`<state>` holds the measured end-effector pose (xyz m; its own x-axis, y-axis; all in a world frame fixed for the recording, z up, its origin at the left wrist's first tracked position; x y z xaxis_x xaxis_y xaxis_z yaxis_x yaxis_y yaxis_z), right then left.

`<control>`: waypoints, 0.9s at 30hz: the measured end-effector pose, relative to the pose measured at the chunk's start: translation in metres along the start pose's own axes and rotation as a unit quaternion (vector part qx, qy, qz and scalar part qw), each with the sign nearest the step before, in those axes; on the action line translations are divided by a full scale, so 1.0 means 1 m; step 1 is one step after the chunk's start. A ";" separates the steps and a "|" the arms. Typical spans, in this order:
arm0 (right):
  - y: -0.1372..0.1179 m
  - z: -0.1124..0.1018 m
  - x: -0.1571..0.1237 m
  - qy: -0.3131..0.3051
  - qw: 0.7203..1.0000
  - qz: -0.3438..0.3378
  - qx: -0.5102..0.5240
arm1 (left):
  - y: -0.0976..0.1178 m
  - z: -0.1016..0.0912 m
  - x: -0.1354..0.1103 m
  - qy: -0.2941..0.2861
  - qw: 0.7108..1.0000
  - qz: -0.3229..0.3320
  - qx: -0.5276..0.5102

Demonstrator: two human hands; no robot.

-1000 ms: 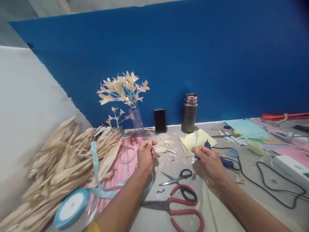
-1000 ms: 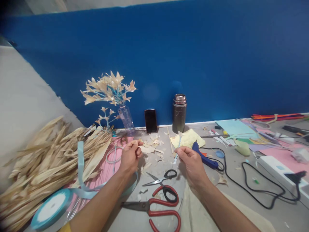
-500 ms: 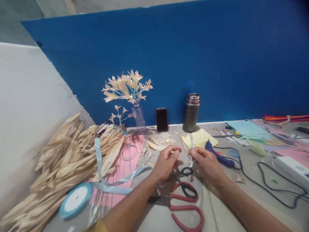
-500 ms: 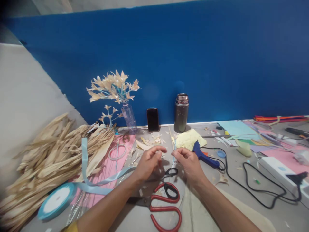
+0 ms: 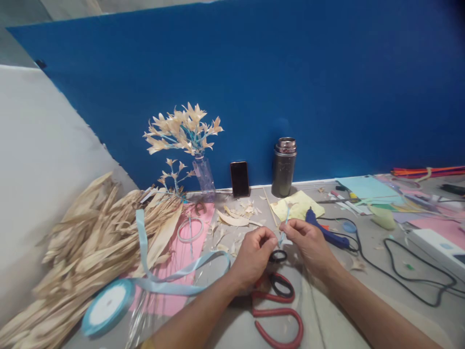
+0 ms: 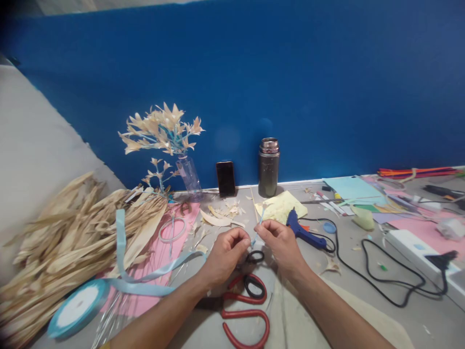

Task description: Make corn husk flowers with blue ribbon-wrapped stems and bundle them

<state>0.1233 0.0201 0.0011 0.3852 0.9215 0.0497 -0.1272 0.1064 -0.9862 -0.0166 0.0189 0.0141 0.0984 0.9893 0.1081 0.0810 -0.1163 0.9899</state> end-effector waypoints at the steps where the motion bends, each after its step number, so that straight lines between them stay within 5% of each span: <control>1: 0.002 -0.001 0.001 0.008 1.000 0.013 0.016 | -0.004 0.001 0.001 -0.004 1.000 -0.012 -0.010; 7: 0.000 -0.023 0.019 0.089 0.990 0.036 0.103 | -0.017 -0.007 0.010 -0.025 0.999 -0.036 -0.019; 14: -0.013 -0.037 0.027 0.117 0.983 0.027 0.138 | 0.020 -0.091 0.049 0.198 0.971 0.084 0.107; 20: -0.013 -0.048 0.031 0.143 0.975 0.039 0.164 | 0.037 -0.110 0.065 0.156 0.945 0.148 0.245; 27: -0.021 -0.068 0.040 0.174 0.964 0.022 0.198 | 0.056 -0.147 0.063 0.197 0.934 0.145 0.261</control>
<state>0.2037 0.0289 0.0133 0.6464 0.7542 -0.1157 -0.4631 0.2673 -0.8450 -0.1518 0.0878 0.0895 -0.1733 0.8537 0.4911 0.5902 -0.3091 0.7457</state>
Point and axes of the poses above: each hand's wrist, its own x-axis towards the middle knuckle, its own z-axis out of the palm, y = z × x, the point moved 9 cm from there along x, towards the middle knuckle, and after that the axes turned 15 degrees about y, right-handed, at the moved point
